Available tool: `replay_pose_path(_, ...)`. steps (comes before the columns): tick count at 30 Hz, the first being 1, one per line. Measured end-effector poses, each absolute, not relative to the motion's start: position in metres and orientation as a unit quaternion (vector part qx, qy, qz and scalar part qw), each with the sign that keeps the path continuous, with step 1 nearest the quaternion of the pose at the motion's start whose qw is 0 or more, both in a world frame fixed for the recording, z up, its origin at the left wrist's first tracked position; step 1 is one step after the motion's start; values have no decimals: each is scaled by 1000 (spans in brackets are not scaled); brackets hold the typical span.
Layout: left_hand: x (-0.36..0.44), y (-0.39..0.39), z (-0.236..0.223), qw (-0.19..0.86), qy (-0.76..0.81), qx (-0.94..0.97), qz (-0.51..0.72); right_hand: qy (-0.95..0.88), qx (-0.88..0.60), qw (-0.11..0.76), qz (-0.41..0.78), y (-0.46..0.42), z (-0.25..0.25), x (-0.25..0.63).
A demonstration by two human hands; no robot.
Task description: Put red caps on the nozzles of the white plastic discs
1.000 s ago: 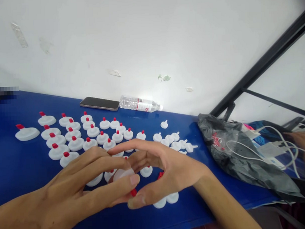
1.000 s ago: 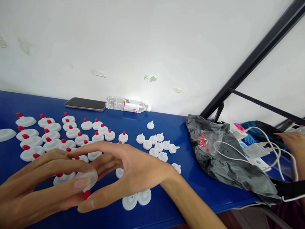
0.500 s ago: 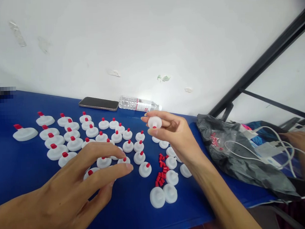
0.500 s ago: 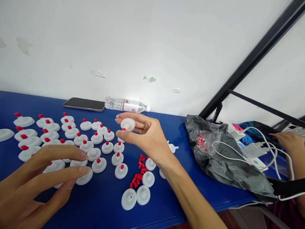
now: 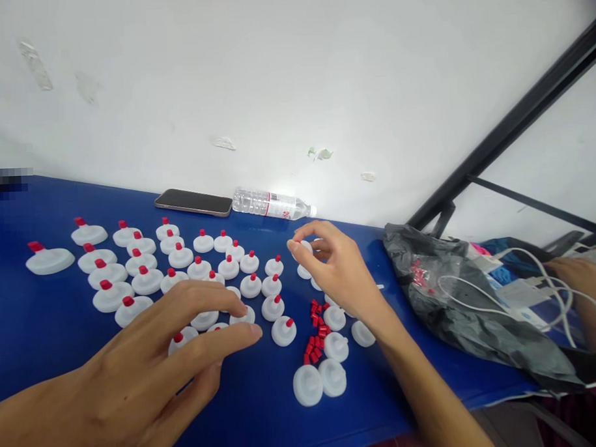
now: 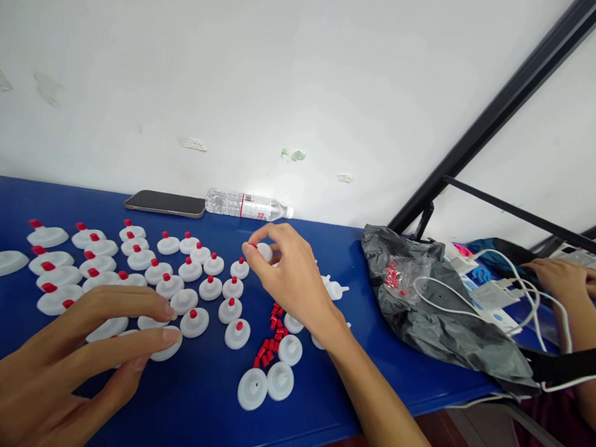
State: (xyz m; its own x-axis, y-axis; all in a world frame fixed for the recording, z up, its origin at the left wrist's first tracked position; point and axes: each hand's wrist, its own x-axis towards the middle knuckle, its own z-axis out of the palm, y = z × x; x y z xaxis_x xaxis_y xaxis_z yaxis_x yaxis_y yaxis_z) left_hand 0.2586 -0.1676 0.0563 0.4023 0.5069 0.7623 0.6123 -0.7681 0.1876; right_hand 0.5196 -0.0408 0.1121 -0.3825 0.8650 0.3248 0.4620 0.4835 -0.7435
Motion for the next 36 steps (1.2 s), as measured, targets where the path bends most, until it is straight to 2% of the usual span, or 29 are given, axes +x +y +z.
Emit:
replay_pose_path(3,260,-168,55,54,-343,-830,-436,-827,-428,304,200,-39,109,523)
replay_pose_path(11,261,-171,52,67,-341,-837,-423,-856,-462,173,153,-41,117,519)
replay_pose_path(24,264,-171,55,77,-349,-837,-415,-857,-454,148,191,-42,121,522)
replay_pose_path(26,261,-170,56,81,-351,-833,-419,-855,-464,160,167,-41,121,523)
replay_pose_path(30,262,-169,55,83,-327,-849,-408,-823,-535,185,43,-35,118,528)
replay_pose_path(36,268,-171,52,69,-354,-827,-431,-825,-535,171,62,-31,114,530)
